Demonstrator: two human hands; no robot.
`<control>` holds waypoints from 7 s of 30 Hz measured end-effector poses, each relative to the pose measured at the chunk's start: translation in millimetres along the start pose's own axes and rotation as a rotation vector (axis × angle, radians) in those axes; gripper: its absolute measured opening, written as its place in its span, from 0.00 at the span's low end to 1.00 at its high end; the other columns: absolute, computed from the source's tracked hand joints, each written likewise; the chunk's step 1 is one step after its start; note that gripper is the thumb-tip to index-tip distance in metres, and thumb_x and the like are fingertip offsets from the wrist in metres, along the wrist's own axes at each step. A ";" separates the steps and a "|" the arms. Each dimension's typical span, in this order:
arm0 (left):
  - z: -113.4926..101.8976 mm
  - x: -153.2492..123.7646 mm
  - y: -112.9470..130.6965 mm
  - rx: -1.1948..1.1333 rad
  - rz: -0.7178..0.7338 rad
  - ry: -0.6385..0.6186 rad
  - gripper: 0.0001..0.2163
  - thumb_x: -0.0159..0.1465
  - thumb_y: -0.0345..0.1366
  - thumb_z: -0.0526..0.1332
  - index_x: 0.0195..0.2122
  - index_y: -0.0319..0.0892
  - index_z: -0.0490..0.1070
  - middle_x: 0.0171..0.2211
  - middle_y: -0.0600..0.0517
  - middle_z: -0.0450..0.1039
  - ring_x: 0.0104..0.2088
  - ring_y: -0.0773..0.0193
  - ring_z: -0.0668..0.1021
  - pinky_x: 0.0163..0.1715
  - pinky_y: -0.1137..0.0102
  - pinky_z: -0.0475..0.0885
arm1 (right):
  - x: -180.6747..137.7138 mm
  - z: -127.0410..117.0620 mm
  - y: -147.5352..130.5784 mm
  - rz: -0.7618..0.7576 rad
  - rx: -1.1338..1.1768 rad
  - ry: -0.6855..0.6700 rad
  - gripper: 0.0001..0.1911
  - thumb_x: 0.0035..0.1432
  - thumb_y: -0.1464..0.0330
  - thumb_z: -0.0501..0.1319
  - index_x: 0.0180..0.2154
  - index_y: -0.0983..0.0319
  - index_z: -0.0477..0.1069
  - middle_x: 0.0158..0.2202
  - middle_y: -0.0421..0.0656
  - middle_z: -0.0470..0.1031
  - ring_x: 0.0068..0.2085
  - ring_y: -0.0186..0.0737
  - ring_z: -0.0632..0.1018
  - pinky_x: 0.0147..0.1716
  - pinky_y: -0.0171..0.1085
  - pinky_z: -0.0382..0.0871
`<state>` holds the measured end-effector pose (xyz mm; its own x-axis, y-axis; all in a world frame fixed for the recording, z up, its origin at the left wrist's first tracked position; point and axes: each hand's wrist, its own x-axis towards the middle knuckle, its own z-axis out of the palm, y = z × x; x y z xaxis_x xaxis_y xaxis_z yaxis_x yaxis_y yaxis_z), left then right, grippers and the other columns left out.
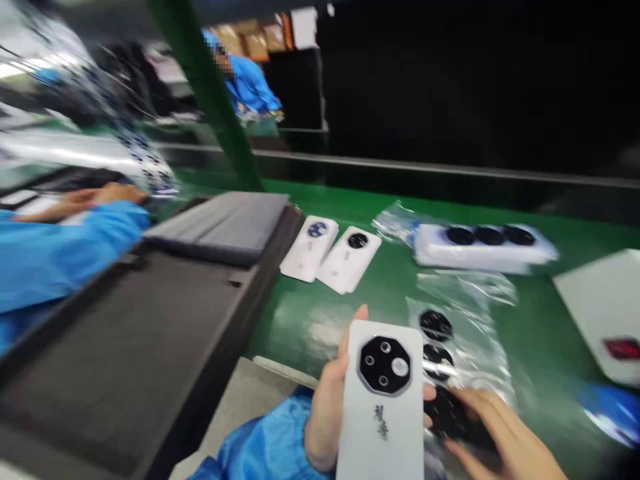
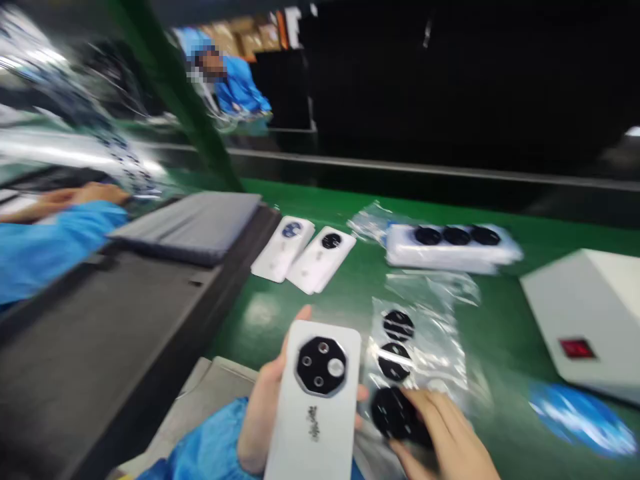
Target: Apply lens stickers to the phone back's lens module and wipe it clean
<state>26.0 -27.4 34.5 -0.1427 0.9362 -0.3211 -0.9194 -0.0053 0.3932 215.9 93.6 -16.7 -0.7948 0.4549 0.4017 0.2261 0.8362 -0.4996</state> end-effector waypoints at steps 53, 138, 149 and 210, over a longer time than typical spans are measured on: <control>13.1 -35.6 -4.7 -0.068 -0.182 -0.176 0.30 0.64 0.50 0.49 0.65 0.51 0.43 0.42 0.45 0.79 0.42 0.51 0.80 0.44 0.59 0.72 | 0.9 -13.3 -18.8 0.241 0.079 -0.143 0.18 0.57 0.60 0.61 0.46 0.60 0.63 0.36 0.43 0.68 0.35 0.40 0.70 0.33 0.38 0.68; 11.6 -29.5 -13.3 0.193 -0.185 0.131 0.21 0.59 0.39 0.62 0.54 0.54 0.67 0.45 0.55 0.76 0.43 0.61 0.77 0.42 0.71 0.71 | 42.4 -35.0 -97.2 -0.127 -0.326 -0.001 0.16 0.57 0.68 0.62 0.46 0.70 0.69 0.42 0.54 0.73 0.44 0.51 0.73 0.36 0.49 0.72; 9.0 -33.8 -10.7 0.229 -0.216 0.057 0.25 0.58 0.38 0.61 0.58 0.56 0.62 0.43 0.53 0.76 0.38 0.61 0.78 0.31 0.74 0.71 | 41.8 -38.3 -98.6 -0.117 -0.269 -0.019 0.18 0.58 0.65 0.62 0.47 0.71 0.70 0.43 0.53 0.72 0.45 0.50 0.71 0.40 0.47 0.70; 7.7 -36.8 -8.2 0.211 -0.127 -0.141 0.25 0.59 0.30 0.62 0.55 0.63 0.63 0.39 0.58 0.77 0.36 0.68 0.80 0.35 0.77 0.75 | 39.8 -43.3 -98.9 -0.114 -0.178 0.021 0.25 0.58 0.60 0.61 0.52 0.69 0.64 0.49 0.50 0.68 0.50 0.46 0.69 0.49 0.44 0.66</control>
<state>41.6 -59.0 49.7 0.0345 0.9645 -0.2620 -0.8280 0.1744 0.5330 186.3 42.3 82.0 -0.8092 0.3591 0.4650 0.2328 0.9227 -0.3074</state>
